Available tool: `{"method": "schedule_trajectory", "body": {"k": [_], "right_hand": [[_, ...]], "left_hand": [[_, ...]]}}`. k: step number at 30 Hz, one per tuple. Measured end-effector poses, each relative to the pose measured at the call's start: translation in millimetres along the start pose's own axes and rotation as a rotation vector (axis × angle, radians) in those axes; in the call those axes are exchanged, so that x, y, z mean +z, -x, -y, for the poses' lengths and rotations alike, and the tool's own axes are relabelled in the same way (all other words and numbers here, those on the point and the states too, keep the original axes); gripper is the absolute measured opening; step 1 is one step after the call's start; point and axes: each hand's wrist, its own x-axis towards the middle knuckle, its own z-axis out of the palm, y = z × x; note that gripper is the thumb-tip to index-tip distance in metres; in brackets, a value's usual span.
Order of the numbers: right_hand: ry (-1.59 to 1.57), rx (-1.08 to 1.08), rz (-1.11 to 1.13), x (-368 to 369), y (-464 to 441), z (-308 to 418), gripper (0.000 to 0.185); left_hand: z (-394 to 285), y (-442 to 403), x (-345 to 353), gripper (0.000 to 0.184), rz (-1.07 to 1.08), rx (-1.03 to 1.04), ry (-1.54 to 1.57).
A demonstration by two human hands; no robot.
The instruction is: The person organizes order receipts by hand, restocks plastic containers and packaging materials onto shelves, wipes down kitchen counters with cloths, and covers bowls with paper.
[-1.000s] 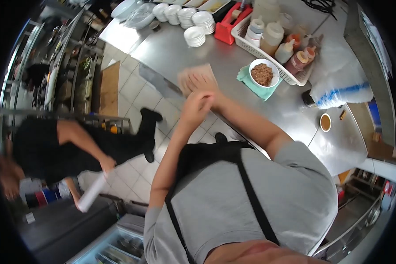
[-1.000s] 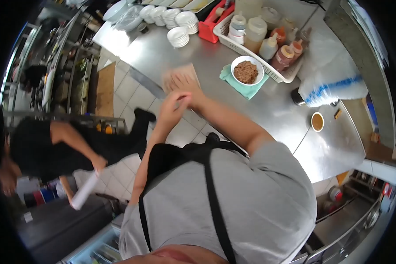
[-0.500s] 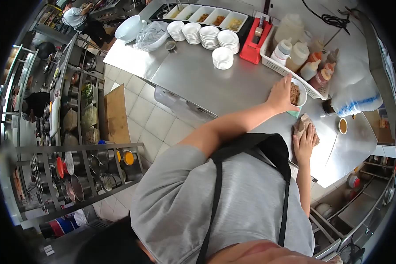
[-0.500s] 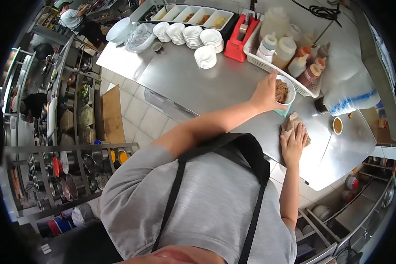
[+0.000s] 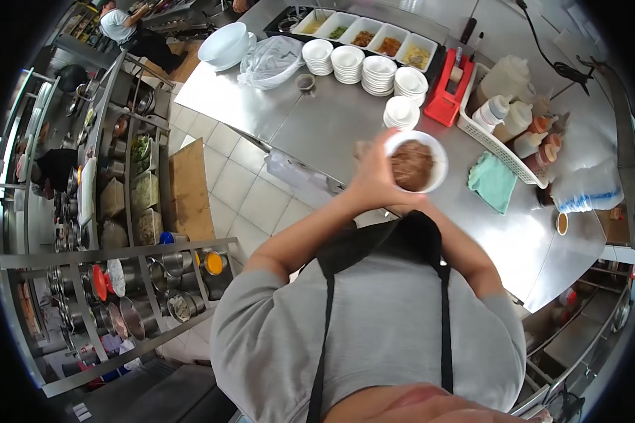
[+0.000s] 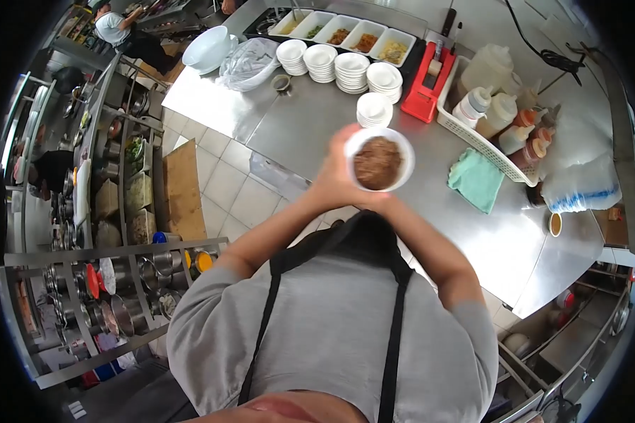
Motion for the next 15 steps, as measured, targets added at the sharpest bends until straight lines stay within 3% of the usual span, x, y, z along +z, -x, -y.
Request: {"method": "schedule_trajectory", "body": {"k": [1,4,6,8,10,12,14,15], "right_hand": [[0.109,-0.137,-0.131,-1.1,-31.5,-3.9,0.052],[0.572,-0.367,-0.497,5.5,-137.8,-13.2,0.058],[0.257,-0.107,-0.326,15.6,-206.1,1.4,0.064],[0.166,-0.044,-0.337,15.9,-241.0,21.6,0.064],[0.095,-0.166,-0.315,-11.9,-231.5,54.4,0.058],[0.003,-0.054,0.030,-28.6,-220.1,83.9,0.053],[-0.700,-0.457,-0.242,11.7,-178.8,55.5,0.048],[-0.503,-0.401,-0.363,17.1,-143.6,51.7,0.046]], "left_hand": [[1.5,8.8,-20.7,0.107,-0.037,-0.055,0.074],[7.1,42.9,-82.8,0.093,-0.120,0.021,-0.397],[8.5,64.8,-111.4,0.092,-0.192,-0.084,-0.533],[6.7,78.7,-126.1,0.096,-0.306,-0.189,-0.552],[10.4,86.3,-132.5,0.099,-0.397,-0.222,-0.513],[5.4,83.2,-133.1,0.099,-0.375,-0.210,-0.460],[7.2,74.5,-125.7,0.100,-0.339,-0.191,-0.390],[9.7,69.1,-119.9,0.100,-0.288,-0.181,-0.390]]}}
